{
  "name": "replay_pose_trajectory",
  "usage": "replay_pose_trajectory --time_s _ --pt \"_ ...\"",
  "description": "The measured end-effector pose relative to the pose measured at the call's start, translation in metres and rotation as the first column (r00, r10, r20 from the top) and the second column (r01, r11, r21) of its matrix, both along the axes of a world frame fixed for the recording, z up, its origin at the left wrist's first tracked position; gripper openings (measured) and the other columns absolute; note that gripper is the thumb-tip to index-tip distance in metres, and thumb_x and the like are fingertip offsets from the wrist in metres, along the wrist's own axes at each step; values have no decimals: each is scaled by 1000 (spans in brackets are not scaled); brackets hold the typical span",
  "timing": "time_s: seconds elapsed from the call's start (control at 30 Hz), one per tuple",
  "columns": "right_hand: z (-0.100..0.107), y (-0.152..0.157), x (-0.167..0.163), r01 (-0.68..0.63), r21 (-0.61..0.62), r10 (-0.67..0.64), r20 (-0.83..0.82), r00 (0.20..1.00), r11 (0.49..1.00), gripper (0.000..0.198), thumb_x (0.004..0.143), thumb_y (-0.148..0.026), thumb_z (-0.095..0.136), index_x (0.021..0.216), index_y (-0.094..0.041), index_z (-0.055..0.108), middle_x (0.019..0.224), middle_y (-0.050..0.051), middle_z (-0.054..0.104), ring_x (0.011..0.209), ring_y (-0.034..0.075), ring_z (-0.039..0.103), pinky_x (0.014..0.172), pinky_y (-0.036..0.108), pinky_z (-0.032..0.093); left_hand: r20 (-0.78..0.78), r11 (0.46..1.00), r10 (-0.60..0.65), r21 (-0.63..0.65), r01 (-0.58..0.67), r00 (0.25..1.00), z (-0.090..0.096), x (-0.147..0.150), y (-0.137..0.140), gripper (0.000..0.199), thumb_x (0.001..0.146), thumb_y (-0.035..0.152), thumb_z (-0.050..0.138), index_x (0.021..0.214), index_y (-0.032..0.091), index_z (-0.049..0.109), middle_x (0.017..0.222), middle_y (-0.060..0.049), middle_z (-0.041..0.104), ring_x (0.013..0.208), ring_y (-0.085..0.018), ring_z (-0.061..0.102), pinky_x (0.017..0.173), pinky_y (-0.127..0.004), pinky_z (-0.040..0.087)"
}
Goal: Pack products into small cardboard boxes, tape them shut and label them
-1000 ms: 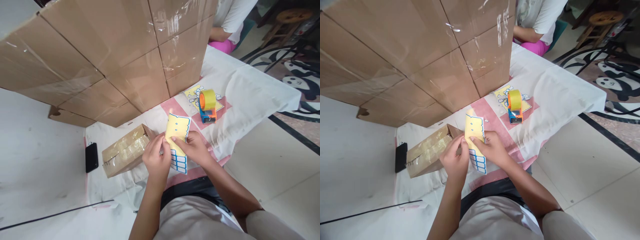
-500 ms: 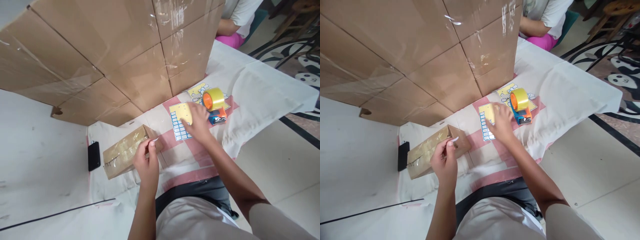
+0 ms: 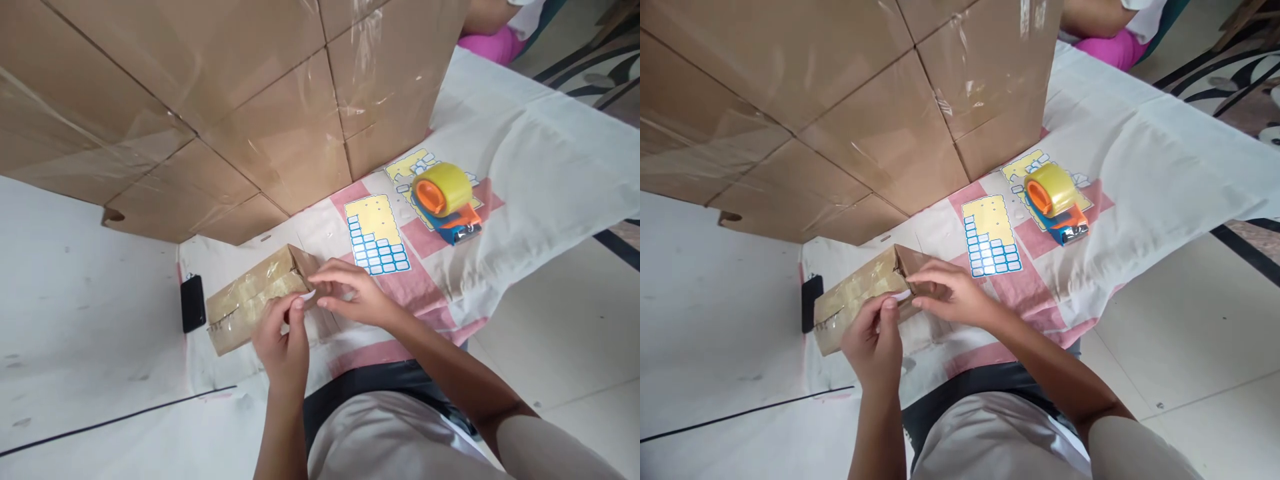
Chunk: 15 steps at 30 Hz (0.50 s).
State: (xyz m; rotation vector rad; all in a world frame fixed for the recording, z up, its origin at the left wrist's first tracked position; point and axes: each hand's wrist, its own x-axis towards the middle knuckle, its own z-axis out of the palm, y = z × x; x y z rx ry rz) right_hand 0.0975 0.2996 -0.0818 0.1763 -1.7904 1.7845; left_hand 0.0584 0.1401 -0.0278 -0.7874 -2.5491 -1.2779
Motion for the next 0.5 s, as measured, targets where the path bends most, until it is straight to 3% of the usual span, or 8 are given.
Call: replay_pose_trajectory --time_s 0.1,0.17,0.27,0.37,0.43,0.5 --pt "7 -5 3 -2 -35 2 -4 1000 999 3 92 -17 67 92 -19 69 84 2 66 74 13 60 64 25 48 -2 992 -99 -73 98 995 0 0 0 13 94 22 61 98 25 73 83 2 71 74 -12 60 69 -25 46" --pt "4 -4 3 89 -15 -89 31 996 996 8 92 -16 65 86 -20 68 77 1 65 69 12 58 62 25 46 -32 994 -71 -91 68 997 0 -1 -4 20 91 25 67 110 26 72 82 2 69 72 -12 59 69 -27 46" --pt "-13 3 -4 292 146 -318 209 925 945 10 92 -16 63 84 -20 68 74 0 65 66 13 57 61 27 43 -97 993 115 37 -112 989 6 -1 -11 31 87 29 72 118 27 71 75 3 64 67 -12 56 65 -28 46" --pt "-33 4 -16 321 370 -451 349 822 872 13 91 -17 62 84 -21 72 77 3 69 70 16 61 65 30 45 -112 953 248 206 -222 962 16 -5 -16 19 93 35 64 106 26 74 67 4 60 62 -13 55 62 -31 47" --pt "-42 -2 -23 308 428 -476 374 796 850 15 91 -18 61 87 -22 75 79 4 72 73 18 64 67 32 47 -175 932 327 220 -287 929 19 -14 -22 17 92 36 64 98 24 75 70 2 64 66 -15 58 68 -35 51" --pt "-46 -9 -28 307 425 -474 375 796 852 17 92 -19 60 90 -23 77 80 4 73 75 20 66 69 33 51 -236 886 463 135 -443 855 15 -30 -32 16 89 34 67 100 24 73 91 -2 70 86 -19 64 82 -40 53"
